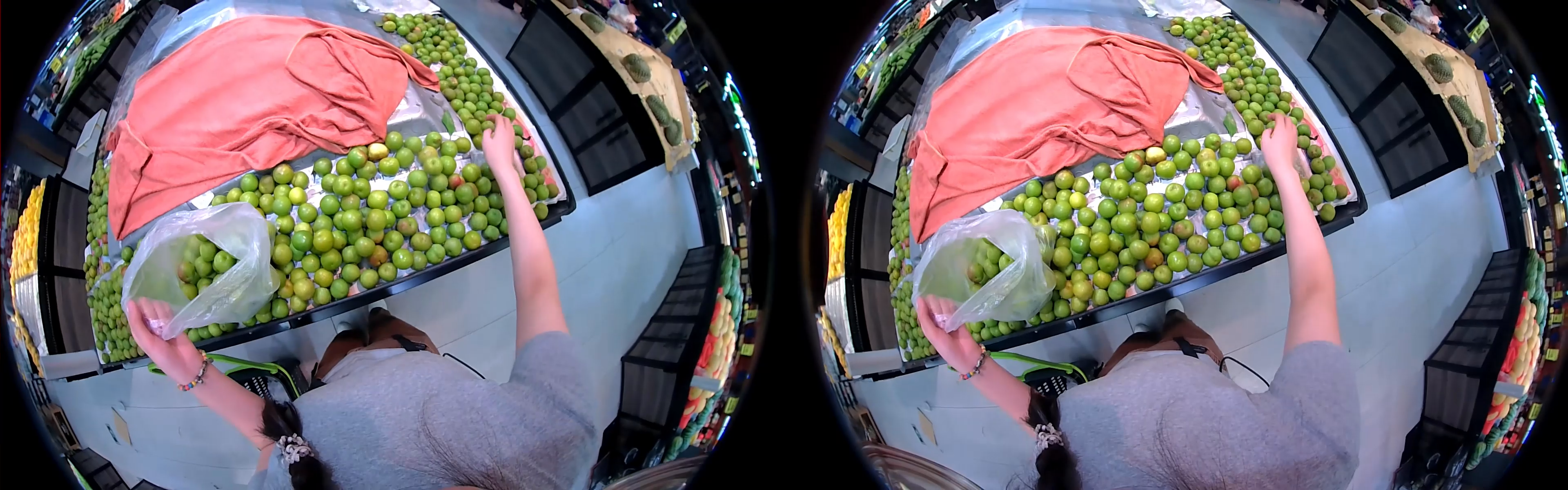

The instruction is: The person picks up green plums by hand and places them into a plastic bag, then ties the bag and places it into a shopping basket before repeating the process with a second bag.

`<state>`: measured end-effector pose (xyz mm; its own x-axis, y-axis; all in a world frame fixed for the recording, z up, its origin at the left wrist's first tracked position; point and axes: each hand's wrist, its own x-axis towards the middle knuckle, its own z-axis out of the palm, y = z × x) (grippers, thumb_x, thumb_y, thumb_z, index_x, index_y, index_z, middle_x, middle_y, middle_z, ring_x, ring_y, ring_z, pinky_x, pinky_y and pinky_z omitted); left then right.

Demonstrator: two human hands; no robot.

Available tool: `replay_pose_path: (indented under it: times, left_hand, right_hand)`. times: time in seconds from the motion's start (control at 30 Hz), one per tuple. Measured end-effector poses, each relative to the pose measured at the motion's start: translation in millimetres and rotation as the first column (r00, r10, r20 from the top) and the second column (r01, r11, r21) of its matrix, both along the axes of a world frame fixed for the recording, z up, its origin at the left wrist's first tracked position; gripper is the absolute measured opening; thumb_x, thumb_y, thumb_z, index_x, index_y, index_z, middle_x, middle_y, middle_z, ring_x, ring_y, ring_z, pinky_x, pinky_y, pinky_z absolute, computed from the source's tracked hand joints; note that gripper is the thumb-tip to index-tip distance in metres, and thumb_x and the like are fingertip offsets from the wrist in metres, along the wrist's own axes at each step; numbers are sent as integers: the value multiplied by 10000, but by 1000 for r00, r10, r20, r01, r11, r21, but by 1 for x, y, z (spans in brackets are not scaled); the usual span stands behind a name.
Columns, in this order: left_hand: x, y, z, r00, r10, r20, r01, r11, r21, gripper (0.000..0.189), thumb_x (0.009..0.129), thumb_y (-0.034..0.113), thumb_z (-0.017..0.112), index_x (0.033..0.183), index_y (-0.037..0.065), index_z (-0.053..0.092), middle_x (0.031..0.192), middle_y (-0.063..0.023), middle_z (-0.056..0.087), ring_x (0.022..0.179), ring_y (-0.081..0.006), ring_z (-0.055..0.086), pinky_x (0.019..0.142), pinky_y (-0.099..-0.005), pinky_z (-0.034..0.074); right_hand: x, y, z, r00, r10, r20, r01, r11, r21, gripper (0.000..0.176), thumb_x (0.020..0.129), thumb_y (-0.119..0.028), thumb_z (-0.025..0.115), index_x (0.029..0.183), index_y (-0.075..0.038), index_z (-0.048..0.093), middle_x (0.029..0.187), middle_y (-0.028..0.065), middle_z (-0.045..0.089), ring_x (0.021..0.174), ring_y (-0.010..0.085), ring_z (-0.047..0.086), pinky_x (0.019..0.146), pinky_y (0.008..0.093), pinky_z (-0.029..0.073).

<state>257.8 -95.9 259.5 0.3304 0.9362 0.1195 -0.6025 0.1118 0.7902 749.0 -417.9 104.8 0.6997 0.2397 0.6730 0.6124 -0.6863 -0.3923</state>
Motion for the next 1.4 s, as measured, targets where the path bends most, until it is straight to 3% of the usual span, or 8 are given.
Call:
replay_pose_path:
  times: [0.2, 0.33, 0.4, 0.53, 0.83, 1.0, 1.13, 1.4]
  left_hand:
    - [7, -7, 5, 997, 21, -75, -16, 998, 55, 206, 881, 103, 466, 686, 101, 401, 531, 54, 326, 416, -27, 280, 367, -187, 224]
    - [2, -25, 22, 965, 67, -252, -54, 997, 58, 211, 882, 138, 465, 681, 85, 427, 488, 65, 331, 383, -21, 268, 351, -187, 201]
    - [-5, -30, 20, 959, 34, -281, -7, 995, 95, 238, 879, 150, 471, 652, 84, 445, 478, 68, 346, 376, -19, 276, 352, -189, 191]
    - [-14, -44, 18, 912, 40, -409, -12, 997, 70, 287, 872, 203, 492, 615, 86, 436, 478, 59, 363, 376, -17, 287, 350, -185, 194]
    - [-41, -15, 16, 841, -379, -385, 402, 915, -23, 198, 874, 177, 491, 809, 6, 567, 577, 20, 498, 468, -35, 449, 434, -179, 363]
    - [-61, 13, 5, 678, -553, -484, 689, 709, 155, 202, 864, 173, 505, 871, -13, 583, 608, -1, 525, 509, -59, 504, 476, -200, 404]
    - [-73, 35, 1, 609, -697, -379, 776, 622, 104, 199, 864, 166, 498, 840, -17, 573, 607, -19, 532, 513, -71, 517, 498, -216, 419]
    - [-76, 57, -12, 513, -802, -305, 845, 535, 14, 222, 897, 155, 444, 774, -13, 522, 687, -41, 572, 620, -81, 553, 596, -213, 453]
  right_hand:
    - [-154, 104, 148, 659, 740, -135, -555, 600, 577, 251, 772, 45, 419, 995, 15, 530, 970, 107, 561, 942, 195, 540, 836, 289, 399]
    - [-265, 168, 190, -65, 978, -200, -981, -27, 190, 298, 727, 70, 434, 983, -14, 561, 973, 136, 574, 853, 294, 573, 758, 334, 455]
    - [-298, 217, 174, -181, 913, -365, -982, -146, 120, 272, 743, 6, 475, 1005, -2, 546, 963, 170, 570, 890, 322, 560, 777, 357, 454]
    - [-334, 298, 134, 123, 860, -495, -947, -48, -318, 212, 717, -89, 556, 916, -14, 548, 958, 186, 541, 845, 341, 544, 713, 399, 444]
    - [-352, 296, 104, 272, 948, -165, -863, 165, -477, 295, 699, -101, 553, 992, -66, 560, 1014, 176, 520, 987, 336, 472, 847, 409, 381]
    - [-384, 323, 126, 575, 629, -523, -745, 140, -652, 235, 730, -152, 523, 942, -61, 564, 1074, 149, 497, 988, 319, 491, 841, 408, 396]
    - [-391, 315, 158, 386, 868, -313, -741, 90, -665, 282, 709, -164, 536, 971, -61, 559, 996, 125, 469, 929, 289, 481, 829, 384, 395]
    - [-381, 303, 120, 619, 732, -284, -721, 386, -575, 421, 717, -164, 554, 1124, -70, 498, 1075, 118, 502, 1043, 309, 457, 885, 395, 387]
